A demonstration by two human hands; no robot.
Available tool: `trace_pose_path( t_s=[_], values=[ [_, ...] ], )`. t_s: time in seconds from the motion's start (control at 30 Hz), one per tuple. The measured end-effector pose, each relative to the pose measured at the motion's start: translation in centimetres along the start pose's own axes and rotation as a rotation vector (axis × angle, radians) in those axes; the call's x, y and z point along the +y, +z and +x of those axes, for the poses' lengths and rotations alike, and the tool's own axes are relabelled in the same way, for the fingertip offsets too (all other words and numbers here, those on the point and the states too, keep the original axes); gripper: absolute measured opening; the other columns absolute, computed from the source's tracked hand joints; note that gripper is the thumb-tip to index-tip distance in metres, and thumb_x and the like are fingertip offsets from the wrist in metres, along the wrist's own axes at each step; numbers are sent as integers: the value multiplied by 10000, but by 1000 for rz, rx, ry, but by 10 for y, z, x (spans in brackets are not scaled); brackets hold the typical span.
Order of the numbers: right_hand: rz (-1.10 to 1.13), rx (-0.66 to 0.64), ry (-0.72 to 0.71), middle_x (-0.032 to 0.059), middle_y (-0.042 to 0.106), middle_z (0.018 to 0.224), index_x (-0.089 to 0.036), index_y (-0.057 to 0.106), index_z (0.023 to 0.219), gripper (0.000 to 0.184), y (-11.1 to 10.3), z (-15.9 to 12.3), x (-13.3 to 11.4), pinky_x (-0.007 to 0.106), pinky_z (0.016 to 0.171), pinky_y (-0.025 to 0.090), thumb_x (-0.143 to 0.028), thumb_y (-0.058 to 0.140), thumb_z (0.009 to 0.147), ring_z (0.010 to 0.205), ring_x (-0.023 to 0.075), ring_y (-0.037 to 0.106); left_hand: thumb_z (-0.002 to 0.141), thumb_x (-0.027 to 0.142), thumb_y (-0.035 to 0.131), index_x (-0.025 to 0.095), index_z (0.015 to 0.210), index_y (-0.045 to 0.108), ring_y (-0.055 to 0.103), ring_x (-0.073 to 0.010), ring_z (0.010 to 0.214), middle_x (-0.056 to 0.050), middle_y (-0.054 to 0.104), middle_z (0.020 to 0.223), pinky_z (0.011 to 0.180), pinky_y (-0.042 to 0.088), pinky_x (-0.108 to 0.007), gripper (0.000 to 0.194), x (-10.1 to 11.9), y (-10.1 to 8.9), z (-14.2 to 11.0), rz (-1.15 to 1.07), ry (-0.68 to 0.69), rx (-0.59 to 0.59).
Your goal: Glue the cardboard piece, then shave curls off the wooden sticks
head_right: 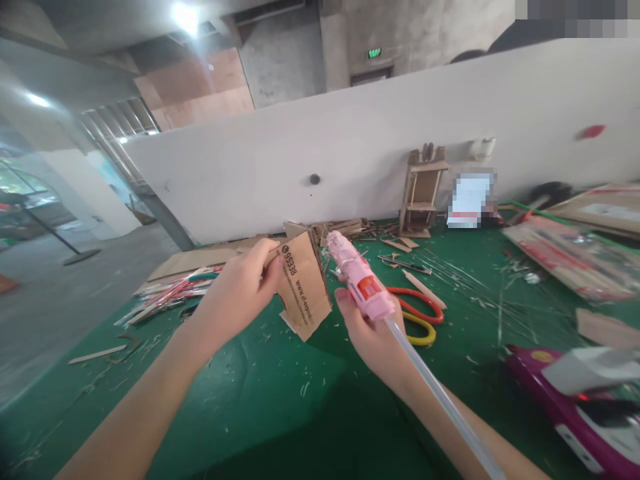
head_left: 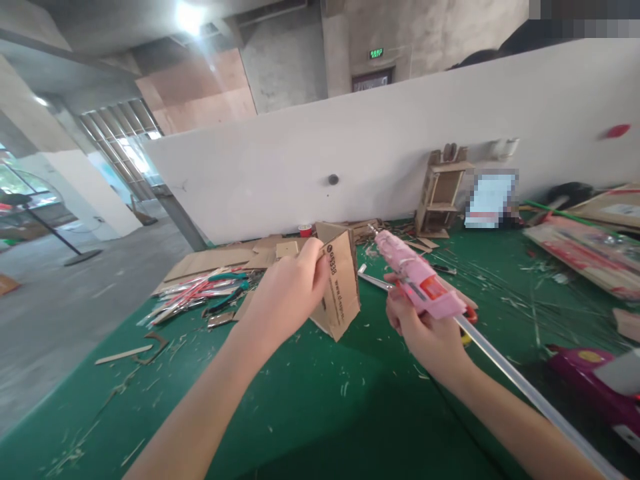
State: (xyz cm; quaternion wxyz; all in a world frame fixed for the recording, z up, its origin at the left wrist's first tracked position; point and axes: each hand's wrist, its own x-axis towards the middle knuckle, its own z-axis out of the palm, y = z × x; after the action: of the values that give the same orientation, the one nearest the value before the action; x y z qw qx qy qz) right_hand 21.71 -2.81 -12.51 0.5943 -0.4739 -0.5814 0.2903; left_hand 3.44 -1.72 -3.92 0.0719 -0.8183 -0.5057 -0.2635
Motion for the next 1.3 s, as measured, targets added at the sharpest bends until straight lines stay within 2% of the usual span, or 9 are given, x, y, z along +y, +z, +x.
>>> trace_pose_path(
  t_s=[0.1, 0.2, 0.4, 0.5, 0.63, 0.73, 0.87, 1.07, 1.3],
  values=[
    [-32, 47, -14, -51, 442, 532, -174, 516, 1011, 362, -2, 10, -13, 256, 441, 360, -446, 524, 773, 464, 106, 429, 912, 300, 325, 214, 893, 469, 372, -111, 395, 33, 418, 502, 406, 192, -272, 169, -6, -8, 1, -114, -18, -58],
    [-19, 34, -17, -53, 463, 562, -192, 497, 1041, 383, -1, 29, -23, 266, 473, 384, -434, 558, 750, 486, 108, 454, 910, 306, 333, 214, 875, 482, 343, -99, 376, 40, 406, 494, 396, 199, -268, 179, -9, -12, 1, -192, -35, -81],
    [159, -39, -62, -49, 447, 568, -205, 504, 957, 331, 14, 76, -23, 274, 462, 390, -425, 589, 723, 475, 102, 430, 879, 247, 377, 202, 972, 508, 407, -118, 453, 24, 475, 549, 441, 252, -263, 166, -7, -1, 5, -171, -17, 6],
    [261, -86, -61, -40, 444, 611, -217, 515, 896, 296, 25, 88, -15, 268, 456, 403, -444, 588, 719, 485, 91, 411, 879, 305, 403, 198, 987, 521, 395, -116, 462, 32, 451, 537, 452, 265, -255, 192, -4, 8, 9, -196, -19, 66],
    [378, -135, -74, -37, 457, 655, -227, 521, 918, 299, 33, 90, -7, 252, 449, 414, -446, 584, 725, 515, 90, 424, 873, 310, 441, 202, 979, 538, 352, -102, 436, 56, 382, 493, 461, 276, -243, 180, -4, 16, 13, -254, -42, 166],
    [376, -132, -77, -35, 466, 657, -219, 527, 922, 305, 33, 88, -5, 244, 447, 417, -442, 590, 723, 519, 89, 428, 873, 285, 439, 203, 986, 547, 339, -103, 444, 59, 368, 488, 466, 276, -239, 176, -7, 17, 14, -287, -41, 139],
    [323, -114, -59, -23, 493, 678, -215, 524, 920, 324, 33, 87, -5, 244, 453, 429, -466, 580, 723, 533, 95, 450, 881, 293, 419, 193, 1016, 543, 367, -109, 478, 45, 418, 529, 485, 293, -239, 208, -10, 17, 14, -342, -44, 94],
    [287, -83, -60, -11, 522, 698, -224, 526, 935, 346, 36, 86, -4, 262, 457, 442, -490, 576, 719, 542, 108, 477, 884, 311, 414, 191, 1027, 548, 426, -120, 504, 19, 502, 579, 499, 321, -247, 230, -13, 18, 14, -365, -27, 108],
    [224, -49, -108, 3, 533, 721, -225, 523, 957, 328, 37, 84, -6, 282, 482, 447, -476, 549, 748, 567, 123, 489, 891, 313, 414, 198, 1042, 540, 495, -125, 575, -19, 619, 752, 548, 367, -260, 228, -13, 21, 12, -346, -40, 126]
  ],
)
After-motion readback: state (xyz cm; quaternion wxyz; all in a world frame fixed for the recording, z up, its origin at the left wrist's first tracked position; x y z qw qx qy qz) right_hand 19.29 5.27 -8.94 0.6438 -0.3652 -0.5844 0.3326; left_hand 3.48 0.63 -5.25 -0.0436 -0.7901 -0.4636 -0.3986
